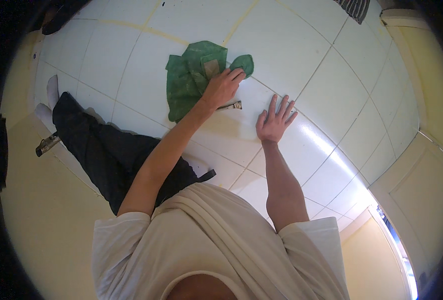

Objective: The person scrapes grout lines between floor tiles and wipes the surface with a cloth.

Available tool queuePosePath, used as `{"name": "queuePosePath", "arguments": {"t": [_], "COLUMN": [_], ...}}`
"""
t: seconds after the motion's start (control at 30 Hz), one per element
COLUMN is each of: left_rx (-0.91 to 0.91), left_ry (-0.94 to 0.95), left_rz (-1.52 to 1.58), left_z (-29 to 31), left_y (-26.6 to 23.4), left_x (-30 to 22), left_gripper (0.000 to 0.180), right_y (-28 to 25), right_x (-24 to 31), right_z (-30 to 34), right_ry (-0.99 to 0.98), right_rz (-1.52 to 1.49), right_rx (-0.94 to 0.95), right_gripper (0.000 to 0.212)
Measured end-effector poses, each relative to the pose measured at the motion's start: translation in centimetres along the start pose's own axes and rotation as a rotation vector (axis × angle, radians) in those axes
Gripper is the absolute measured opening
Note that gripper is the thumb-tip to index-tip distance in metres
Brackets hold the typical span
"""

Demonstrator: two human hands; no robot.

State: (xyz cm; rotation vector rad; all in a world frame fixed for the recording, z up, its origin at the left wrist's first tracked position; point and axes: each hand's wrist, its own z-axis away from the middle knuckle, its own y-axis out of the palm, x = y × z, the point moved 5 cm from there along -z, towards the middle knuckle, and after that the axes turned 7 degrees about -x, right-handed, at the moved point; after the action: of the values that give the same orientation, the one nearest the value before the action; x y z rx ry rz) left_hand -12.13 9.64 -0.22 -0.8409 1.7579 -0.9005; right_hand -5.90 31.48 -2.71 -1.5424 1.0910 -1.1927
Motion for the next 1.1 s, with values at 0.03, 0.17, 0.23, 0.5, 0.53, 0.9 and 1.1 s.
{"name": "queuePosePath", "arguments": {"t": [0.03, 0.17, 0.23, 0.5, 0.53, 0.9, 1.1], "left_rx": [0.009, -0.034, -0.083, -0.091, -0.113, -0.484, -0.6], "left_ry": [-0.008, -0.08, -0.102, -0.332, -0.343, -0.601, -0.65], "left_rz": [-0.021, -0.067, -0.077, 0.0, 0.049, -0.025, -0.257], "left_z": [0.1, 0.4, 0.4, 1.9, 2.3, 12.0, 12.8], "left_y": [-0.2, -1.1, -1.7, -4.3, -4.9, -17.9, -23.3], "left_x": [0.3, 1.6, 2.1, 5.1, 6.1, 21.7, 23.8], "left_gripper": [0.034, 0.036, 0.036, 0.035, 0.035, 0.031, 0.035], "right_y": [0.0, 0.0, -0.1, 0.1, 0.0, -0.1, -0.1], "right_x": [0.0, 0.1, 0.1, 0.3, 0.2, 0.1, 0.6], "right_z": [0.0, -0.1, -0.1, 0.0, -0.1, -0.2, -0.2], "right_ry": [-0.001, -0.001, 0.0, 0.008, 0.012, 0.011, 0.011], "right_rz": [0.001, -0.001, 0.001, 0.003, 0.005, 0.005, -0.004], "right_rx": [-0.001, 0.002, 0.007, 0.017, 0.023, 0.021, 0.024], "right_gripper": [0.069, 0.069, 0.069, 0.069, 0.069, 0.068, 0.069]}}
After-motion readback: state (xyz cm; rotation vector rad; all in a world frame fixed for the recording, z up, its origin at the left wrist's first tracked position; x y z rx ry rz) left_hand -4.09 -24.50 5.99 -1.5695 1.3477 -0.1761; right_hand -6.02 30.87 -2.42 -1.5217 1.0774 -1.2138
